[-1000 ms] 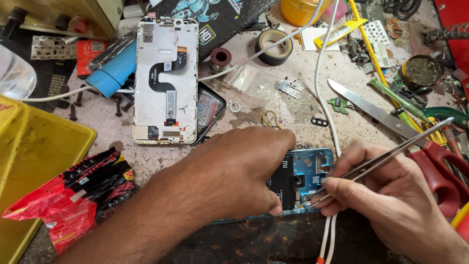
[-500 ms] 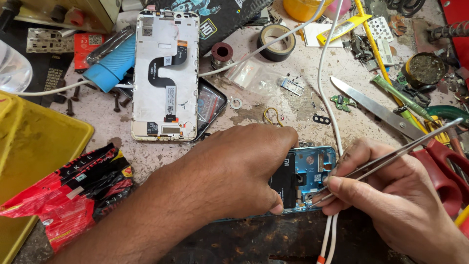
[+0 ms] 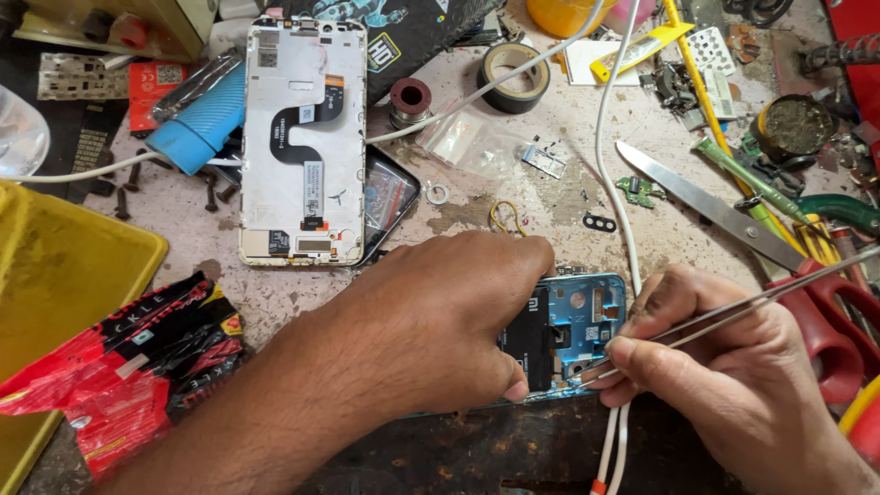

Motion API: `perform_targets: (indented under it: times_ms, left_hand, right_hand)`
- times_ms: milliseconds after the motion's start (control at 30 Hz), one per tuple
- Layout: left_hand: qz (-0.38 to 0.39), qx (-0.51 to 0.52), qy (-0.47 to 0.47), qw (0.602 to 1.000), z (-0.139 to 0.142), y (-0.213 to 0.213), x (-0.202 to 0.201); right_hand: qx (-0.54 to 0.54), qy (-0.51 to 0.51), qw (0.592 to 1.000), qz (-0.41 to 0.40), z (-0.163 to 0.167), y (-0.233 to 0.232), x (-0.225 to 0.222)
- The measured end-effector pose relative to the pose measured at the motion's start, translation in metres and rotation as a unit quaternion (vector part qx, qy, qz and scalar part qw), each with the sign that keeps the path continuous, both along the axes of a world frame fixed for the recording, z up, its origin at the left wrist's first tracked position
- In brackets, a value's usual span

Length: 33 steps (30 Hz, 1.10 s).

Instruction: The person repairs a disassembled smartphone at a cluttered workbench. They unscrew components with a screwdriver, use tweezers to lift and reposition small internal parts, and use a pry tool to work on the phone's mid-frame and battery area, handling the phone chassis and internal boards throughout.

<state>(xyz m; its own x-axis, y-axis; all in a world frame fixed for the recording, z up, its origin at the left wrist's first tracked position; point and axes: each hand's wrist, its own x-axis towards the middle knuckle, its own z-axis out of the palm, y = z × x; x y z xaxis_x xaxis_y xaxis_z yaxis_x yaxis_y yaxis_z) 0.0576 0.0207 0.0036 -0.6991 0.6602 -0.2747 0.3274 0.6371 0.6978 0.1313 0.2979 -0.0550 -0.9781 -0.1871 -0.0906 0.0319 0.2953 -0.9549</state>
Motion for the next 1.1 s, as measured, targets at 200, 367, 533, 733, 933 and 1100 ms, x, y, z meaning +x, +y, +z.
perform_targets:
  times_ms: [200, 367, 533, 733, 933, 1100]
  left_hand:
    - [0.010, 0.004, 0.022, 1.000, -0.003, 0.000, 0.002]
    - [0.011, 0.015, 0.037, 0.999, -0.004, 0.000, 0.003]
    - [0.012, 0.007, 0.023, 1.000, -0.002, 0.001, 0.005]
    - [0.003, -0.023, 0.015, 1.000, 0.003, 0.003, 0.003]
    - [0.000, -0.031, 0.000, 1.000, 0.007, 0.003, 0.001]
    - [0.002, -0.021, -0.006, 1.000, 0.007, 0.002, 0.002]
  right_hand:
    - [-0.008, -0.044, 0.999, -0.006, 0.002, -0.001, -0.006]
    - [-0.024, -0.066, 0.997, -0.016, 0.001, -0.002, -0.007]
    - [-0.027, -0.070, 0.997, -0.017, 0.002, -0.001, -0.008]
    - [-0.112, -0.005, 0.994, -0.016, 0.014, -0.004, -0.011]
    - [0.021, 0.021, 0.996, 0.085, 0.031, -0.002, -0.013]
    - [0.013, -0.012, 0.995, 0.100, 0.032, 0.000, -0.016]
